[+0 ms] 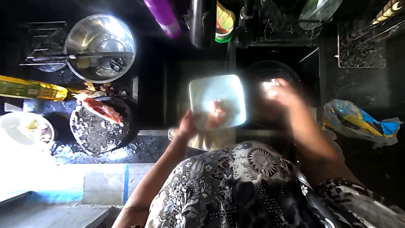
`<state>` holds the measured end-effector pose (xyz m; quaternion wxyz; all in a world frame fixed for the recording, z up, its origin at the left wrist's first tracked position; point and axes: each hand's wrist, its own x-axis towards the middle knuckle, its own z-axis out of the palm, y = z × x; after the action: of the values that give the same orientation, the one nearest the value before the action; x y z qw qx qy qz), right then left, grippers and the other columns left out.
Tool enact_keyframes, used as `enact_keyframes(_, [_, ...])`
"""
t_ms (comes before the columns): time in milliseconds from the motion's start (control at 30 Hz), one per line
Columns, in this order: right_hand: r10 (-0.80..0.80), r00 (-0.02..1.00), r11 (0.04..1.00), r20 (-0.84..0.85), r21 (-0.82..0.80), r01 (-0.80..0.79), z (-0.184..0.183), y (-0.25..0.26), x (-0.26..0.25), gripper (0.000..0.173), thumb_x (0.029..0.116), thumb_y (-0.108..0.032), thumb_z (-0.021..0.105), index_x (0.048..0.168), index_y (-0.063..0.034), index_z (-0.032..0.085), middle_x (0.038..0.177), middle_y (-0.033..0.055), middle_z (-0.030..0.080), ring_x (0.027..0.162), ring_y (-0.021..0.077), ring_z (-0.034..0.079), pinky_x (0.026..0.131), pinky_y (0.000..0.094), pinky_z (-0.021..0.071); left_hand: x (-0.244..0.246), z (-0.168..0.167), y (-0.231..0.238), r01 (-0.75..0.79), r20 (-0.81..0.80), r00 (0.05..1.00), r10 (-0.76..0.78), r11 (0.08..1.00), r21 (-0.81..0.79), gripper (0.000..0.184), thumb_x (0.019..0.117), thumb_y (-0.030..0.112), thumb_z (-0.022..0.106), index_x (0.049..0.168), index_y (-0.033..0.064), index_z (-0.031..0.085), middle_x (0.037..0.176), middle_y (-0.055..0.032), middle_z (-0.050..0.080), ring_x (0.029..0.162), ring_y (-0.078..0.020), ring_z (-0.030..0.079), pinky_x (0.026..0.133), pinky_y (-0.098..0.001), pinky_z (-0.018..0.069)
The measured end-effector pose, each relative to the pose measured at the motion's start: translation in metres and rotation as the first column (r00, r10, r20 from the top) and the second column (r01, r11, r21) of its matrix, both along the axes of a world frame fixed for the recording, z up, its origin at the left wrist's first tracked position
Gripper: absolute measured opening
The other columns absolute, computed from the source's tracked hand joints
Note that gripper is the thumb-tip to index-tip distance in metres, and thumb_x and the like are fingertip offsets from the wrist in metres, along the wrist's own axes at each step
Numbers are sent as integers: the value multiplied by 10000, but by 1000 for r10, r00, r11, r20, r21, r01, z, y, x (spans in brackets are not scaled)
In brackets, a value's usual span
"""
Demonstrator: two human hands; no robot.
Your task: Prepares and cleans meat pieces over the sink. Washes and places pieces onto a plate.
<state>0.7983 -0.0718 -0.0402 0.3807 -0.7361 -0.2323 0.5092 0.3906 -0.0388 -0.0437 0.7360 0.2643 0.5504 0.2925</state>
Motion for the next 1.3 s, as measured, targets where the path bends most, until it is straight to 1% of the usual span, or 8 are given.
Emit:
enact_keyframes(67, [73,979,993,190,-106,-53,16,4,-7,500,981,-104,648,1450,-56,480,1288,212,598,901,266,664,785,446,587,1,0,0,-3,-5,1000,3,1000,1,415,1095,127,423,1500,215,397,1196,-118,672,1001,-243,698,841,-473,597])
enact_keyframes(167, [90,958,993,273,-104,-64,24,6,-6,514,960,-136,684,1430,-51,497,1256,219,617,872,278,681,765,467,597,-2,-5,1,12,-11,1000,-12,1000,6,415,1093,115,418,1495,214,393,1190,-109,669,988,-227,695,836,-464,595])
enact_keyframes(267, [21,987,1000,162,-5,-21,30,4,-1,511,999,-209,649,1459,-93,459,1241,161,640,901,222,685,771,406,600,-3,-6,1,18,-7,1000,-18,1000,7,402,1090,118,424,1481,207,404,1180,-105,675,983,-227,698,836,-463,597])
enact_keyframes(433, [-100,986,971,-131,202,126,59,-1,1,453,1012,-118,574,1443,-110,434,1126,98,649,878,191,683,737,382,613,-2,-5,2,11,6,1000,-11,1000,3,390,1093,115,415,1472,207,408,1179,-105,673,986,-228,695,838,-463,595])
enact_keyframes(600, [-74,987,953,-142,282,112,96,1,-8,384,1021,-79,522,1395,-111,442,1082,73,640,864,181,684,742,387,618,-1,-2,1,10,3,1000,-10,1000,-1,366,1098,136,417,1459,200,420,1161,-107,679,982,-231,699,839,-465,595])
enact_keyframes(967, [332,941,812,-67,528,-250,159,28,-89,251,1004,-73,515,1251,-112,498,994,-8,621,807,95,656,708,300,608,-6,-6,-1,72,-16,997,-72,997,31,421,1078,152,453,1490,232,414,1231,-101,670,1037,-238,688,855,-479,589])
enact_keyframes(1167, [595,803,743,26,363,-562,122,55,-146,366,1004,-79,612,1348,-8,509,1154,124,639,947,166,668,816,353,597,-8,-8,-3,133,-32,991,-131,989,66,415,1065,147,460,1472,221,419,1223,-91,670,1019,-226,688,842,-470,591])
enact_keyframes(1300, [655,675,675,340,140,-725,102,62,-156,417,993,-47,617,1396,8,522,1373,213,585,1117,261,671,950,405,566,-6,-4,-1,103,-24,994,-102,994,24,436,1053,103,476,1471,210,413,1208,-109,667,1002,-242,690,830,-478,592])
